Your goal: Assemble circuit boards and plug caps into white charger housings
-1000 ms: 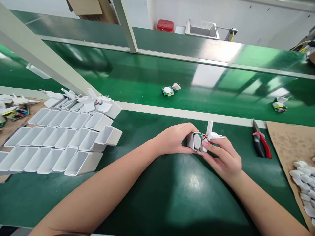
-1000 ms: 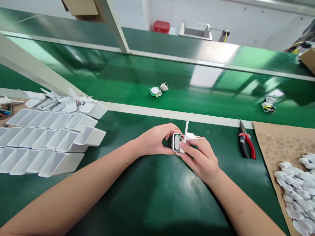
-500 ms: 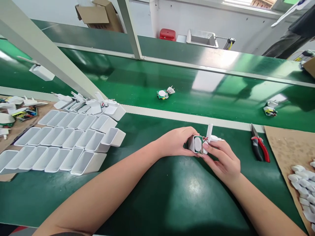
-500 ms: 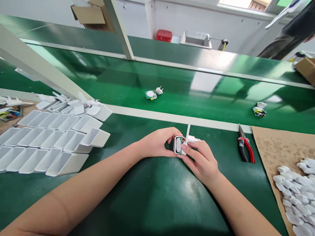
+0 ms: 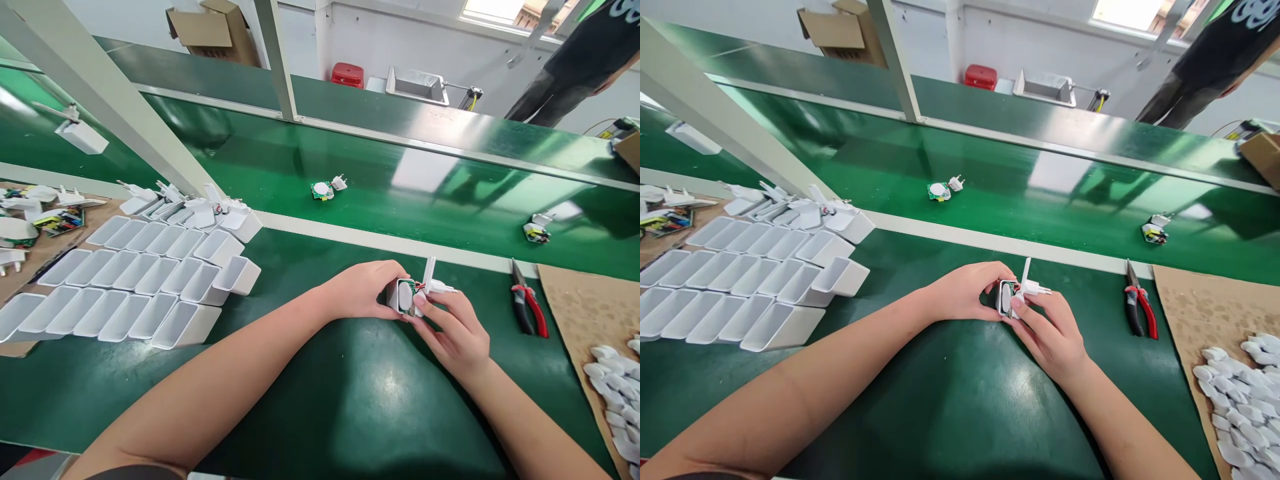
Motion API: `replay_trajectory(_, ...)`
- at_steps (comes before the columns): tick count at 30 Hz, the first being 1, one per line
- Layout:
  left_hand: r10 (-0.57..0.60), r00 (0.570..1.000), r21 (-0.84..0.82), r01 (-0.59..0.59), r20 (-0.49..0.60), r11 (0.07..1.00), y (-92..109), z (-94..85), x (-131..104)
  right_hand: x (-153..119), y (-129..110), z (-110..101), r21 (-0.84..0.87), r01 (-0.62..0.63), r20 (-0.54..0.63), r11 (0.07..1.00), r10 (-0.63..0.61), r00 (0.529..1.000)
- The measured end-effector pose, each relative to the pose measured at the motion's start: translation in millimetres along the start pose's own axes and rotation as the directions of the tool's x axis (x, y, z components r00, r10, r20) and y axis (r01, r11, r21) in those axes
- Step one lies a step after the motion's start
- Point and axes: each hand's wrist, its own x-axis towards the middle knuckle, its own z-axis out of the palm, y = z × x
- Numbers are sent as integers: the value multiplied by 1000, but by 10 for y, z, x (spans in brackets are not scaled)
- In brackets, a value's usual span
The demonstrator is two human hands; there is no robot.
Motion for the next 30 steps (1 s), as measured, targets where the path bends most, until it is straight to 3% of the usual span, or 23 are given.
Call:
replay_trajectory(14,-12,999,37,10,40,999,18,-22,21,68,-8,-11,23,-26,33,999,25,999)
replay_trajectory(23,7,999,25,-7,36,1000,38,1,28,77,-6,-5,44,-62,155,997,54,986)
replay_trajectory(30,-5,999,-1,5,38,1000,59,-14,34,79,-4,-4,31,-38,125,999,34,992)
